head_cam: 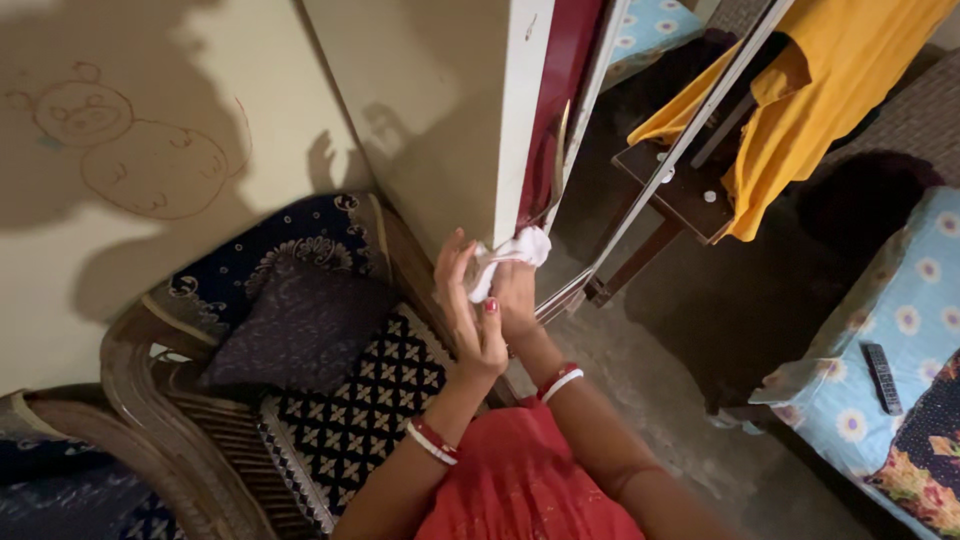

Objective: The person cleans a metal window grille with a cloth, then moves to a wooden wardrobe with a mirrored door. They spray the mirror with a cleaning solution and wipe it down with a white cloth, cleaning the glass and the wooden frame.

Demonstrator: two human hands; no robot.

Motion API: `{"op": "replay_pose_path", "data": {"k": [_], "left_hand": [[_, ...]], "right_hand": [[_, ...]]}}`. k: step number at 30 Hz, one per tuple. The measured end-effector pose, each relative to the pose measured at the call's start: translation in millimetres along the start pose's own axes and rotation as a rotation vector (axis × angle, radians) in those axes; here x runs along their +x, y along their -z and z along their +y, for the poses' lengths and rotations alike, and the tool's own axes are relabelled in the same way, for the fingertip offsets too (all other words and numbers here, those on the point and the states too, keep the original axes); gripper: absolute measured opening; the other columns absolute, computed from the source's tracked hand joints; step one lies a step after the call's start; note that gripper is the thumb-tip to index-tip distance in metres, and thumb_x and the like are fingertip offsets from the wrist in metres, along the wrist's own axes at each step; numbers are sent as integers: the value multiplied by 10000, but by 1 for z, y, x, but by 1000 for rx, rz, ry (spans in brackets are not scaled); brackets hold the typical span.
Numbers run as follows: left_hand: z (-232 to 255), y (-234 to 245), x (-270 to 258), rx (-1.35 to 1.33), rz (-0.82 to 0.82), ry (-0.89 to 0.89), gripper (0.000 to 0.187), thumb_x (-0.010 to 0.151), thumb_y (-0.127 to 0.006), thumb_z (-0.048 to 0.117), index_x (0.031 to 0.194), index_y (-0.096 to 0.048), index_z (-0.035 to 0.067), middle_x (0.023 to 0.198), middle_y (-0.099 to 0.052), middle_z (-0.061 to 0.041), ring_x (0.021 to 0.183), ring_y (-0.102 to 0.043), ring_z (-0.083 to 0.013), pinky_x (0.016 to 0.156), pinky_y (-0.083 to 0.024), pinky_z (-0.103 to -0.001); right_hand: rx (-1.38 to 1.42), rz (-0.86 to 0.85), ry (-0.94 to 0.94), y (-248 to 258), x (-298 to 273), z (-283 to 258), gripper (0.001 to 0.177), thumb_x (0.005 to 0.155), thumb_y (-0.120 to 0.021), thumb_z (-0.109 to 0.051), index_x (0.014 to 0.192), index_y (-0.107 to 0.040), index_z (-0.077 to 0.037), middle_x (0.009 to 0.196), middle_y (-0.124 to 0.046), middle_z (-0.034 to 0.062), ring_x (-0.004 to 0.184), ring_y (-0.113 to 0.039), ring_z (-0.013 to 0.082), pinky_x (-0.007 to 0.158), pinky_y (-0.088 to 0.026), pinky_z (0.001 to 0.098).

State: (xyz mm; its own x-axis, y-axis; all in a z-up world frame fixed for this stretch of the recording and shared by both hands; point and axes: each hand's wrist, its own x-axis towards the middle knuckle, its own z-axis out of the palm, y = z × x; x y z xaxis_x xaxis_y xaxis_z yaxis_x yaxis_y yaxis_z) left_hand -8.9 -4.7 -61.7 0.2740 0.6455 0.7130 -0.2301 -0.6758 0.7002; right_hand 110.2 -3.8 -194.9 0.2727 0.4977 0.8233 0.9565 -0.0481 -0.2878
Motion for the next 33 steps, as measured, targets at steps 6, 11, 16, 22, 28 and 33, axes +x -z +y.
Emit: {"op": "replay_pose_path", "data": {"k": [6,11,16,22,28,33], "left_hand": [[-1,4,-5,78,-48,13,543,1104,-374,372,1518,-403,22,1611,-395,-222,1533,-382,-403,1302,-298,-538],[2,4,-11,56,-66,-17,515,1108,-391,348,1501,-421,16,1594,-411,-224,1514,-406,-395,1283,-317,-535],[-6,-3,-17,48,-5,-72,422,1100,-401,271,1419,-518,22,1533,-494,-203,1467,-470,-369,1259,-384,-543],[-27,8,-25,-114,-170,106,248,1089,-505,150,1164,-697,12,1147,-753,-155,1081,-742,-241,955,-603,-326],[-44,-13,-35,-108,-692,870,597,1060,-428,525,1286,-700,43,1147,-751,-147,1086,-715,-282,951,-553,-387],[-38,-33,-39,-287,-854,845,626,938,-653,524,1366,-641,67,1273,-677,-97,1183,-599,-200,979,-443,-341]], "right_hand": [[-148,-210,-175,-23,-45,15,363,969,-601,-159,1232,-547,86,1138,-601,271,1058,-591,422,958,-482,549],[-274,-279,-263,-24,-70,8,496,953,-584,-172,1336,-501,132,1232,-606,293,1157,-601,433,1031,-474,560],[202,-389,-869,28,-77,-11,645,923,-512,-265,1517,-392,-45,1304,-595,191,1126,-649,340,941,-571,468],[1713,155,-1417,127,-59,13,666,825,-562,-378,1376,-552,-5,1227,-674,162,1089,-678,290,933,-574,402],[1452,-145,-1387,178,-43,19,406,971,-629,-303,1256,-633,-13,1104,-711,113,961,-706,216,847,-586,362],[1271,-275,-1160,200,-61,47,300,1033,-647,-240,1162,-718,22,938,-735,127,737,-670,170,626,-525,290]]}}
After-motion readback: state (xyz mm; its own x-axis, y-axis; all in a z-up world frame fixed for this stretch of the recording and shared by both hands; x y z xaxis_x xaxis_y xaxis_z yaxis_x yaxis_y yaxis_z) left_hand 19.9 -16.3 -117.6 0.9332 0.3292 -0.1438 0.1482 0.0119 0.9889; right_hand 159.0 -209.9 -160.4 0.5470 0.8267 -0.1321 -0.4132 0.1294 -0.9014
